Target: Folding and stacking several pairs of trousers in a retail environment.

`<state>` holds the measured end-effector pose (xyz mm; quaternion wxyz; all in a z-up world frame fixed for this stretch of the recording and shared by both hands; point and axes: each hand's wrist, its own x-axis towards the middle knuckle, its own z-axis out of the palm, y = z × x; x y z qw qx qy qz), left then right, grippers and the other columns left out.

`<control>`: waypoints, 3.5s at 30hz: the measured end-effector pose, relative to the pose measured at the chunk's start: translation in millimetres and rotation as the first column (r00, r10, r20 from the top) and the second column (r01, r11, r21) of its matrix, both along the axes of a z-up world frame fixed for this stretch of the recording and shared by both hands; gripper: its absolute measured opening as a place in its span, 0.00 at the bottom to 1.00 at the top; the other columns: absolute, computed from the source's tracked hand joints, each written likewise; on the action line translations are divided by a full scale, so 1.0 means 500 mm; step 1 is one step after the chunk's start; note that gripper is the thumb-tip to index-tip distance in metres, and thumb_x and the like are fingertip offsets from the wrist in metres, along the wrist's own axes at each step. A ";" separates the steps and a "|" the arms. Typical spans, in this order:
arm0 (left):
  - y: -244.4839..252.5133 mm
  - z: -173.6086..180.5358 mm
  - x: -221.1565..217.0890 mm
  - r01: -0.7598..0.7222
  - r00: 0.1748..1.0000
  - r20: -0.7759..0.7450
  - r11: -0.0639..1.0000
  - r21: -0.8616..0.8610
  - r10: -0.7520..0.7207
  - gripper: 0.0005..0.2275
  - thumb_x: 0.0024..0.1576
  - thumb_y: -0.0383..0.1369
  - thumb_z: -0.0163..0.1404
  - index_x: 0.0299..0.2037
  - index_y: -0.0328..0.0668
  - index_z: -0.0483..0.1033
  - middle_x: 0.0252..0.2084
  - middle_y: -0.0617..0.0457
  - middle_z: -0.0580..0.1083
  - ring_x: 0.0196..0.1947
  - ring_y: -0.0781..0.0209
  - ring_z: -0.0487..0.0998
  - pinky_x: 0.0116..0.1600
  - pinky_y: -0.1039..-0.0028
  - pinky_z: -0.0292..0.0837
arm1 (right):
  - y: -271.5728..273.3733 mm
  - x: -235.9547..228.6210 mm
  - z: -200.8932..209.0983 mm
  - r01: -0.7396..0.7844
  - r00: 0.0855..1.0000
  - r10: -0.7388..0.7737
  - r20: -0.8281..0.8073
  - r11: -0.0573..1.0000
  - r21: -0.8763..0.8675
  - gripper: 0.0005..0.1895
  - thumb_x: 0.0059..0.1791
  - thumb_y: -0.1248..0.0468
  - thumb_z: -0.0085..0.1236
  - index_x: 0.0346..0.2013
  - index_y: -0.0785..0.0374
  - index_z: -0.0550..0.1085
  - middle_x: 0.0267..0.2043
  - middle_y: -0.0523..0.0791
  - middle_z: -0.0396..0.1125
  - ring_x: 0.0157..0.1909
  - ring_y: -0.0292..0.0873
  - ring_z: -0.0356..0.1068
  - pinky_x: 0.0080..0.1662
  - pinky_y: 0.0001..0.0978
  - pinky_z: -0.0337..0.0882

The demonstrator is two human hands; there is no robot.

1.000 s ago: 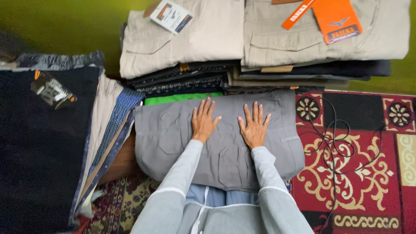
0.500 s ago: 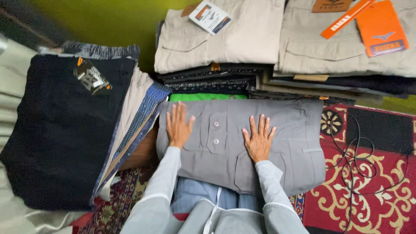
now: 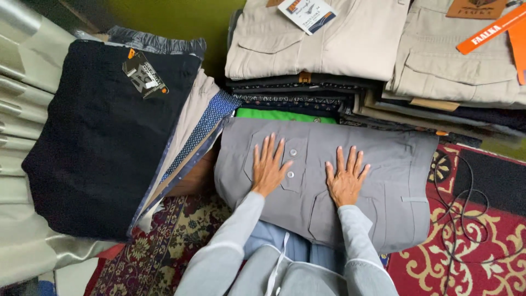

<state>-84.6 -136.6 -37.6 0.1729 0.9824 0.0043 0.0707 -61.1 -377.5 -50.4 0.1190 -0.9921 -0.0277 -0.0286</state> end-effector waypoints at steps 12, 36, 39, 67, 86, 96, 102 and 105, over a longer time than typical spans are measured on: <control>0.187 -0.020 -0.270 -0.648 0.761 -0.413 0.551 -0.525 0.501 0.39 0.64 0.53 0.41 0.78 0.50 0.31 0.75 0.26 0.46 0.72 0.28 0.52 0.70 0.34 0.48 | -0.003 0.003 -0.012 -0.008 1.000 0.008 0.015 1.000 0.004 0.33 0.58 0.38 0.32 0.76 0.43 0.55 0.81 0.49 0.40 0.82 0.53 0.32 0.73 0.64 0.33; 0.255 -0.023 -0.285 -0.718 0.616 -0.677 -0.068 -0.693 0.401 0.34 0.58 0.44 0.59 0.68 0.27 0.60 0.67 0.27 0.61 0.68 0.24 0.59 0.66 0.41 0.59 | -0.003 0.005 -0.007 0.010 1.000 -0.010 -0.014 1.000 0.001 0.33 0.57 0.38 0.35 0.75 0.42 0.55 0.80 0.48 0.42 0.81 0.52 0.33 0.73 0.64 0.34; 0.324 -0.184 -0.334 -0.683 0.622 -0.527 0.072 -0.727 0.579 0.16 0.56 0.40 0.63 0.48 0.37 0.78 0.43 0.49 0.71 0.44 0.52 0.69 0.45 0.63 0.69 | -0.002 0.006 -0.008 0.009 1.000 -0.009 -0.020 1.000 -0.003 0.33 0.57 0.38 0.35 0.75 0.43 0.56 0.81 0.48 0.41 0.81 0.52 0.33 0.73 0.64 0.34; -0.097 0.193 -0.051 0.166 0.942 0.326 0.957 -0.239 -0.082 0.13 0.65 0.28 0.44 0.59 0.38 0.73 0.60 0.44 0.71 0.64 0.40 0.68 0.63 0.54 0.65 | 0.003 -0.103 0.112 0.176 0.982 -0.049 -0.184 0.601 0.779 0.25 0.51 0.70 0.54 0.59 0.39 0.77 0.47 0.43 0.76 0.39 0.38 0.76 0.41 0.30 0.77; -0.122 0.026 -0.003 0.092 0.996 0.002 0.987 0.135 -0.093 0.30 0.60 0.48 0.46 0.71 0.43 0.59 0.78 0.51 0.50 0.78 0.40 0.43 0.65 0.32 0.56 | 0.003 -0.142 0.069 -0.030 0.999 0.020 0.042 0.968 0.248 0.23 0.50 0.69 0.46 0.58 0.46 0.72 0.57 0.41 0.63 0.55 0.49 0.71 0.44 0.41 0.79; -0.085 -0.036 0.121 0.076 0.987 0.137 0.993 0.087 -0.087 0.19 0.63 0.35 0.42 0.64 0.41 0.67 0.67 0.46 0.65 0.69 0.41 0.61 0.62 0.45 0.62 | 0.048 -0.091 0.028 -0.036 0.963 0.005 0.271 0.993 0.108 0.24 0.58 0.54 0.41 0.68 0.55 0.66 0.72 0.51 0.58 0.74 0.50 0.55 0.69 0.44 0.54; 0.019 -0.152 0.322 0.287 0.942 0.091 0.914 0.287 -0.324 0.11 0.57 0.49 0.43 0.37 0.60 0.76 0.34 0.61 0.74 0.48 0.54 0.71 0.48 0.56 0.63 | 0.049 -0.090 0.039 -0.028 0.970 -0.006 0.243 0.990 0.135 0.24 0.57 0.54 0.43 0.68 0.53 0.67 0.71 0.52 0.59 0.74 0.50 0.56 0.69 0.46 0.54; 0.068 -0.162 0.366 0.386 0.922 -0.080 0.876 0.289 -0.379 0.14 0.49 0.55 0.48 0.34 0.62 0.78 0.34 0.62 0.77 0.49 0.55 0.71 0.48 0.56 0.64 | 0.048 -0.083 0.038 -0.020 0.974 -0.014 0.226 0.989 0.146 0.24 0.56 0.53 0.44 0.67 0.52 0.68 0.72 0.50 0.58 0.75 0.48 0.55 0.69 0.45 0.54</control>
